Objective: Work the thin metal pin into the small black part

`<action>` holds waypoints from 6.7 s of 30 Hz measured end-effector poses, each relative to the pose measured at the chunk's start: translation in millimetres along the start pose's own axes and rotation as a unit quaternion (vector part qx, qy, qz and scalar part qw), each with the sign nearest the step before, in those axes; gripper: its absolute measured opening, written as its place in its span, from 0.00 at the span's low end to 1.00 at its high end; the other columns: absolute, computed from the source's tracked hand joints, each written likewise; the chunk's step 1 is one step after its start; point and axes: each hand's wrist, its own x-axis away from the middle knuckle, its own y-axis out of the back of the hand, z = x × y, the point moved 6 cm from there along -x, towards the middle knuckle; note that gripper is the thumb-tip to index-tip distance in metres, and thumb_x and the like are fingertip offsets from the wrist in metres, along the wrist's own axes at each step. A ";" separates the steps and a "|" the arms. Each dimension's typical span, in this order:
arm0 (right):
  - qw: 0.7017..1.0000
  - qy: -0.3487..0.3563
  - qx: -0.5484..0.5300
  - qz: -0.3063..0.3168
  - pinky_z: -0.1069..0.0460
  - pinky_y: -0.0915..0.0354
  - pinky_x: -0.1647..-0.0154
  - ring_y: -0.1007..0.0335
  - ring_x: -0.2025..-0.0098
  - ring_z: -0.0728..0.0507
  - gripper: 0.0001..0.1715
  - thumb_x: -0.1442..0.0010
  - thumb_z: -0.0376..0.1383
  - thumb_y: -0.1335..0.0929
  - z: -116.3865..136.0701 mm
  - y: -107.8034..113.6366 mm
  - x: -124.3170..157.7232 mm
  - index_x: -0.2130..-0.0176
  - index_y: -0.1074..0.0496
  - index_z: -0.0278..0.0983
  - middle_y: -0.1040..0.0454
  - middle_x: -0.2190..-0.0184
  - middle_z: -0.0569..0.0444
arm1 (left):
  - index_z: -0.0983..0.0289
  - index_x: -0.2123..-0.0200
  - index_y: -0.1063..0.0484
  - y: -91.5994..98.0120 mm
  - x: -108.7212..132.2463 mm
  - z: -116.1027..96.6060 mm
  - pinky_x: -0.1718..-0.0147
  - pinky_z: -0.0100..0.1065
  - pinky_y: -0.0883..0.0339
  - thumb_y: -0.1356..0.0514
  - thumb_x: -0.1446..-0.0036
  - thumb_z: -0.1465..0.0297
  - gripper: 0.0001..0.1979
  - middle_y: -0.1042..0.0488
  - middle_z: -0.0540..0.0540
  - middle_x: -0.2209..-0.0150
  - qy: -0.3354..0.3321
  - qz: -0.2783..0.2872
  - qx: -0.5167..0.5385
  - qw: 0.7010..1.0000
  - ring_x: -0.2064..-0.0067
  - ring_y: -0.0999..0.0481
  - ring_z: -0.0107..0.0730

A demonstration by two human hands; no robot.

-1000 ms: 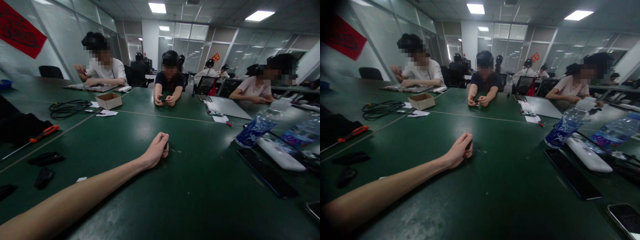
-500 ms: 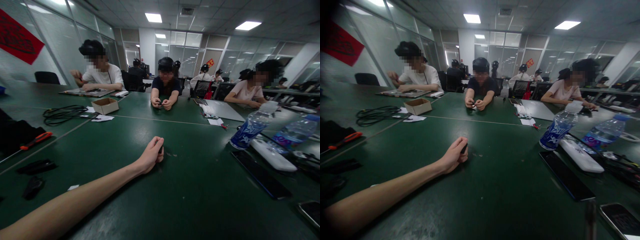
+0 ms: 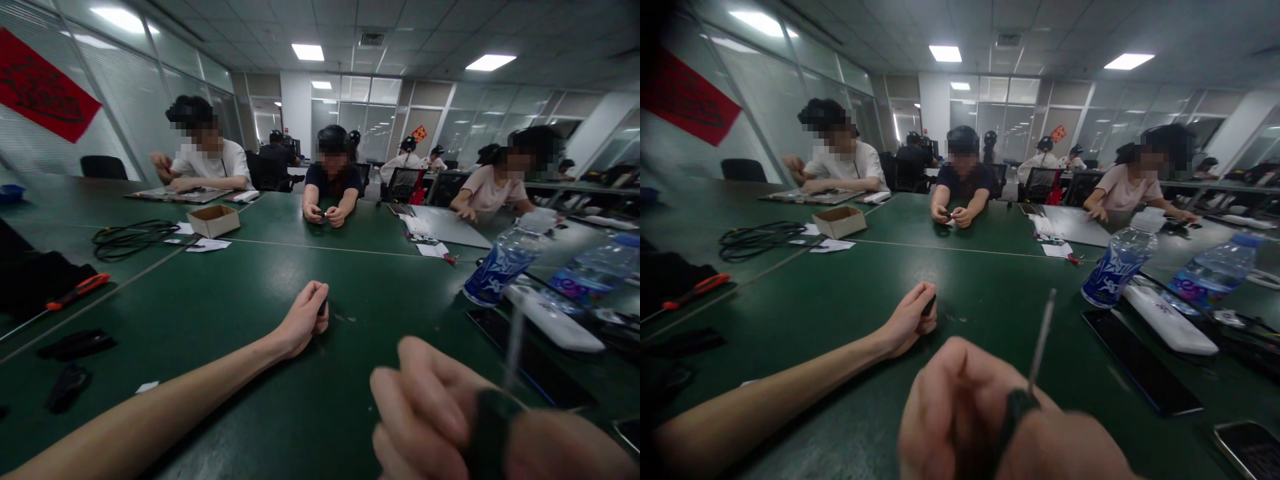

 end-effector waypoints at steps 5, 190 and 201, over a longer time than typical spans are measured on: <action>0.934 -0.121 -0.335 -0.020 0.57 0.56 0.84 0.62 0.82 0.52 0.10 0.55 0.34 0.40 -18.5 11.7 -79.3 0.71 0.50 0.39 0.55 0.79 0.61 | 0.60 0.67 0.44 -0.1 -0.7 0.5 0.85 0.22 0.58 0.47 0.43 0.55 0.15 0.48 0.42 0.83 -0.004 0.013 -0.011 1.000 0.84 0.54 0.18; 0.855 0.117 0.494 -0.104 0.50 0.34 0.66 0.34 0.67 0.46 0.09 0.41 0.31 0.37 -51.1 53.0 -85.9 0.58 0.35 0.35 0.32 0.65 0.50 | 0.62 0.65 0.44 -3.2 2.3 -5.3 0.87 0.23 0.56 0.51 0.40 0.56 0.14 0.48 0.41 0.87 0.035 0.124 -0.007 0.992 0.87 0.54 0.19; 0.851 0.117 0.504 -0.088 0.50 0.34 0.64 0.35 0.64 0.45 0.11 0.41 0.30 0.37 -53.1 52.0 -84.5 0.57 0.35 0.35 0.33 0.63 0.49 | 0.61 0.67 0.45 -0.2 2.1 -0.5 0.87 0.23 0.54 0.52 0.40 0.55 0.15 0.45 0.41 0.86 0.015 0.111 -0.079 0.990 0.86 0.52 0.20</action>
